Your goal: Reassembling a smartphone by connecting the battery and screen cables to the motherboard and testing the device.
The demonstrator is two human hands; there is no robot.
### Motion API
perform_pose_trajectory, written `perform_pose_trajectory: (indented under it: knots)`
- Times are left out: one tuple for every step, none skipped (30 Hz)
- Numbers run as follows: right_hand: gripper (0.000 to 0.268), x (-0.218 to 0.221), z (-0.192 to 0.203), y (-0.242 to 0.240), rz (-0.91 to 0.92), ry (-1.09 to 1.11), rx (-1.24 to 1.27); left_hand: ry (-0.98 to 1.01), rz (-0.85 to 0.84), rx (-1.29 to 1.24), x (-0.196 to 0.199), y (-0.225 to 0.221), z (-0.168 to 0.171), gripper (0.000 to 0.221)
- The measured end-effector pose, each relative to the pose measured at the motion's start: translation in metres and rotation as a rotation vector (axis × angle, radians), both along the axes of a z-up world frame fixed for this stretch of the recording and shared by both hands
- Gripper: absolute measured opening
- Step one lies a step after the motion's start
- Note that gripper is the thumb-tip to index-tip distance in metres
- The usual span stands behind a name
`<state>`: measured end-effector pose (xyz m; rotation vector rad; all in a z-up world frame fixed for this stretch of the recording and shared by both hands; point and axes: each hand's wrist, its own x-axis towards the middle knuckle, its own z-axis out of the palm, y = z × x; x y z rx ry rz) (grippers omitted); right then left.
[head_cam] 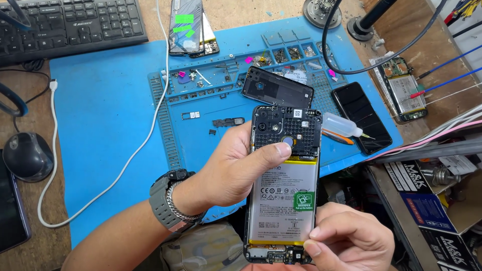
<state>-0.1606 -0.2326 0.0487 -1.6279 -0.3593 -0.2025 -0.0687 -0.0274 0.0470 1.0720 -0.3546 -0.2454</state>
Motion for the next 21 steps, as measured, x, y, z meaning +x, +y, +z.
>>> perform_pose_trajectory:
  knots:
    - [0.01,0.0,0.0,0.001,0.0,0.001,0.0,0.001,0.0,0.0,0.0,-0.001,-0.001,0.023]
    - [0.011,0.0,-0.001,0.002,-0.005,0.002,0.01,0.033,-0.007,-0.009,0.001,-0.002,-0.001,0.023]
    - [0.011,0.0,-0.001,0.002,-0.01,0.003,0.02,0.065,-0.013,-0.019,0.001,-0.002,-0.002,0.023]
    - [0.011,0.0,-0.002,0.002,-0.01,0.003,0.019,0.065,-0.013,-0.019,0.001,-0.003,-0.003,0.023]
    - [0.012,0.0,-0.002,0.002,0.002,0.022,0.042,0.108,-0.032,-0.055,0.002,-0.004,-0.004,0.023]
    - [0.012,0.0,-0.002,0.002,0.013,0.041,0.064,0.151,-0.05,-0.092,0.003,-0.005,-0.005,0.023]
    - [0.012,0.002,-0.003,0.0,0.013,0.04,0.064,0.15,-0.049,-0.092,0.003,-0.006,-0.007,0.023]
    - [0.012,0.003,-0.005,-0.001,0.074,0.058,0.114,0.211,-0.048,-0.12,0.004,-0.008,-0.009,0.019]
    - [0.011,0.004,-0.006,-0.003,0.135,0.077,0.165,0.273,-0.047,-0.148,0.005,-0.01,-0.011,0.016]
    - [0.011,0.005,-0.007,-0.005,0.136,0.076,0.165,0.272,-0.047,-0.147,0.006,-0.012,-0.014,0.016]
    - [0.012,0.005,-0.008,-0.007,0.126,0.149,0.174,0.322,-0.038,-0.176,0.007,-0.014,-0.017,0.016]
    - [0.014,0.006,-0.01,-0.01,0.116,0.224,0.183,0.373,-0.03,-0.205,0.008,-0.016,-0.02,0.016]
    - [0.014,0.007,-0.01,-0.009,0.116,0.224,0.183,0.373,-0.03,-0.205,0.009,-0.018,-0.022,0.016]
    - [0.015,0.008,-0.01,-0.008,0.104,0.244,0.208,0.421,-0.017,-0.22,0.009,-0.019,-0.023,0.018]
    - [0.015,0.009,-0.011,-0.006,0.092,0.264,0.233,0.468,-0.004,-0.235,0.01,-0.021,-0.024,0.021]
    - [0.015,0.01,-0.013,-0.006,0.092,0.264,0.233,0.468,-0.005,-0.235,0.01,-0.021,-0.024,0.021]
    - [0.015,0.011,-0.015,-0.005,0.103,0.269,0.293,0.476,0.004,-0.23,0.01,-0.022,-0.023,0.021]
    - [0.015,0.012,-0.016,-0.004,0.114,0.273,0.353,0.484,0.012,-0.224,0.011,-0.022,-0.022,0.021]
    - [0.015,0.014,-0.015,-0.003,0.113,0.274,0.352,0.485,0.011,-0.224,0.011,-0.022,-0.022,0.021]
    - [0.016,0.015,-0.014,-0.001,0.131,0.293,0.39,0.509,0.012,-0.224,0.011,-0.022,-0.021,0.022]
    - [0.017,0.016,-0.012,0.0,0.15,0.312,0.427,0.532,0.013,-0.224,0.011,-0.021,-0.021,0.024]
